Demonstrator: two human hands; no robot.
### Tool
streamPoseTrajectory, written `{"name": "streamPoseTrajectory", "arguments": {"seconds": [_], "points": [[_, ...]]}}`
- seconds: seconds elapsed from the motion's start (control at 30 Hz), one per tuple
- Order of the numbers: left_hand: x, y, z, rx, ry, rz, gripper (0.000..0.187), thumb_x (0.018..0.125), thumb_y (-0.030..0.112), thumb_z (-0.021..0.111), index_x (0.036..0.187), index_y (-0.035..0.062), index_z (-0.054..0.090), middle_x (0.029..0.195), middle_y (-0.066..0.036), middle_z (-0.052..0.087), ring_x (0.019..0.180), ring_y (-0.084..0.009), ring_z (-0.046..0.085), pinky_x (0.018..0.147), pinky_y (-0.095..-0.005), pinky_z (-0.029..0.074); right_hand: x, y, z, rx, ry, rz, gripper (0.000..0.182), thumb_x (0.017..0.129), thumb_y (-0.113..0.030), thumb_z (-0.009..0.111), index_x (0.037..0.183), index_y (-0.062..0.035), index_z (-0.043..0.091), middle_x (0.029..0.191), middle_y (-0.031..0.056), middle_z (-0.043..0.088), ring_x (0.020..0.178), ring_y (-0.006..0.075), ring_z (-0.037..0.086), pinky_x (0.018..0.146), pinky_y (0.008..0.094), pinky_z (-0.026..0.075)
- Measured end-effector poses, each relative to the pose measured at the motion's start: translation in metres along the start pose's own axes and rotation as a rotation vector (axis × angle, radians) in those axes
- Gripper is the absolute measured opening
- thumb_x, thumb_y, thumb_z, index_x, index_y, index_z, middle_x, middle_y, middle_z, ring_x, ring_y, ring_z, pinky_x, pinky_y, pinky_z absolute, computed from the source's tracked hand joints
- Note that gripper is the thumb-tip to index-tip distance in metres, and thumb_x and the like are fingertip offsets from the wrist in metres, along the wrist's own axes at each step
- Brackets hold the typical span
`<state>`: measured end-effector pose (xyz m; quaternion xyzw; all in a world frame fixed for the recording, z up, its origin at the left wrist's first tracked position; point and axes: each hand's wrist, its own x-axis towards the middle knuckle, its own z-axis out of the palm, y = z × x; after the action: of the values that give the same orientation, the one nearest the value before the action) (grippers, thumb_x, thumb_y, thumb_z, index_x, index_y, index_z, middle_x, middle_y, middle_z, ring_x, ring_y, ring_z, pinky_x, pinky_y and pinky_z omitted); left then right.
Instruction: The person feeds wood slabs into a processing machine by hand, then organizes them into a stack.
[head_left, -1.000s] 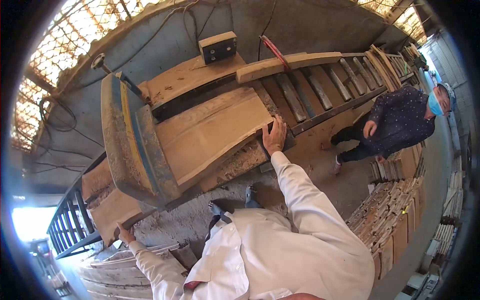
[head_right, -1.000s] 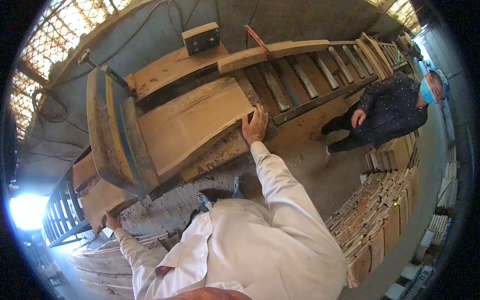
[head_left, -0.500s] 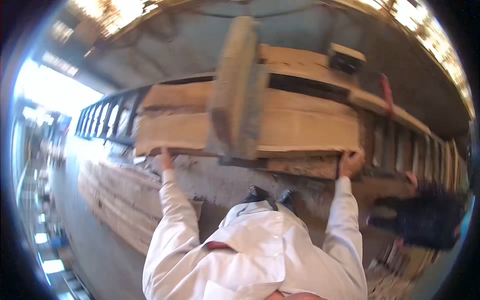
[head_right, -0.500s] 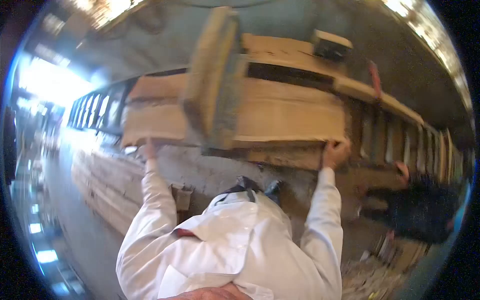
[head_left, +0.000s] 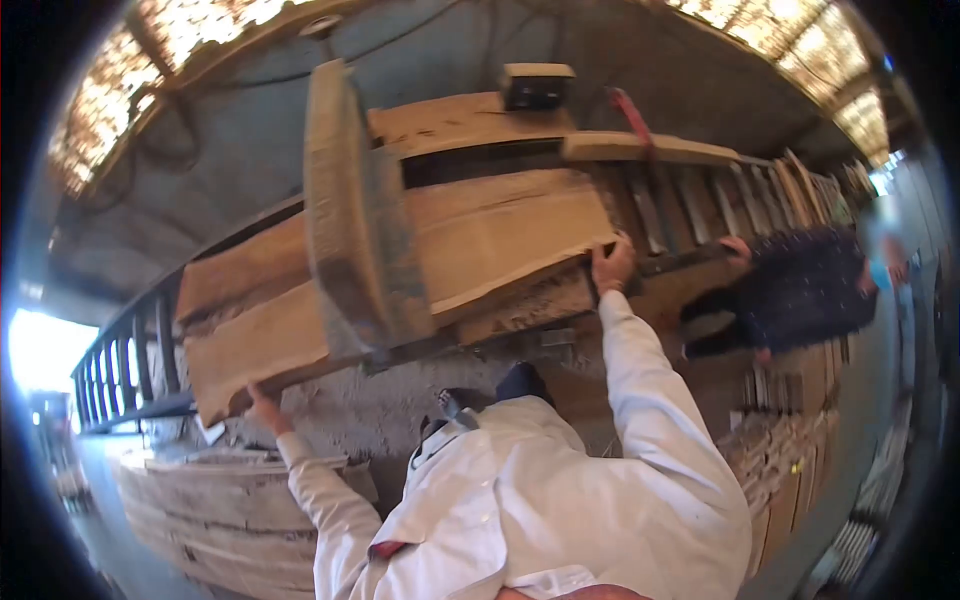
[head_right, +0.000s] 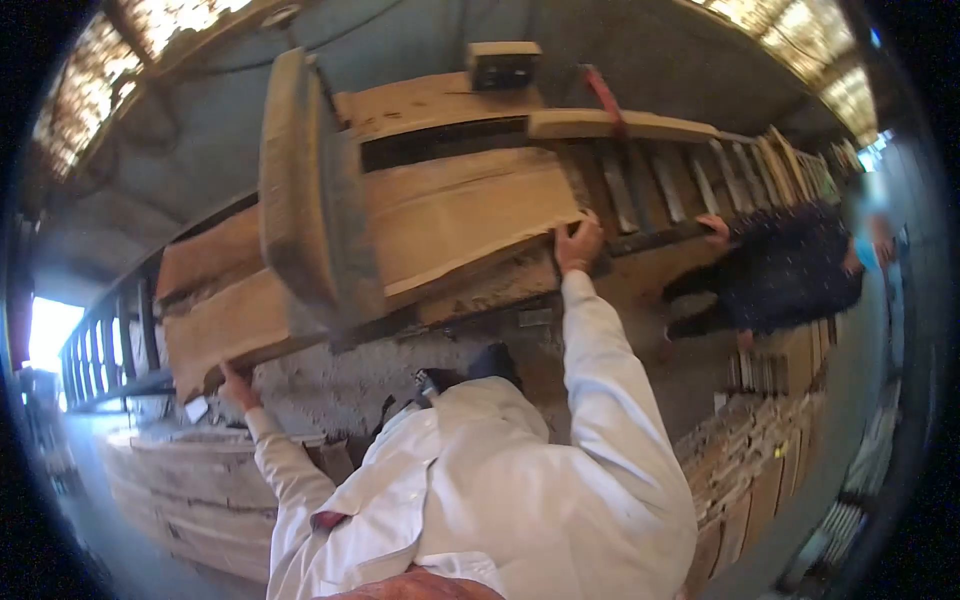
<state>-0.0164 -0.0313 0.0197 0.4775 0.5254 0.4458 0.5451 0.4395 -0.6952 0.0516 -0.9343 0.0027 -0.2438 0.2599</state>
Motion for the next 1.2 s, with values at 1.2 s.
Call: {"name": "streamPoseTrajectory", "arguments": {"seconds": [1.2], "points": [[0.025, -0.022, -0.007, 0.385, 0.258, 0.128, 0.085, 0.082, 0.061, 0.077, 0.107, -0.0190, 0.062, 0.107, -0.028, 0.069, 0.095, -0.0328, 0.067, 0.082, -0.0445, 0.053, 0.000, 0.011, 0.009, 0.065, -0.089, 0.036, 0.073, 0.092, -0.055, 0.061, 0.133, 0.0045, 0.054, 0.142, 0.0230, 0.052, 0.133, 0.0397, 0.046, 0.113, 0.0477, 0.034]]}}
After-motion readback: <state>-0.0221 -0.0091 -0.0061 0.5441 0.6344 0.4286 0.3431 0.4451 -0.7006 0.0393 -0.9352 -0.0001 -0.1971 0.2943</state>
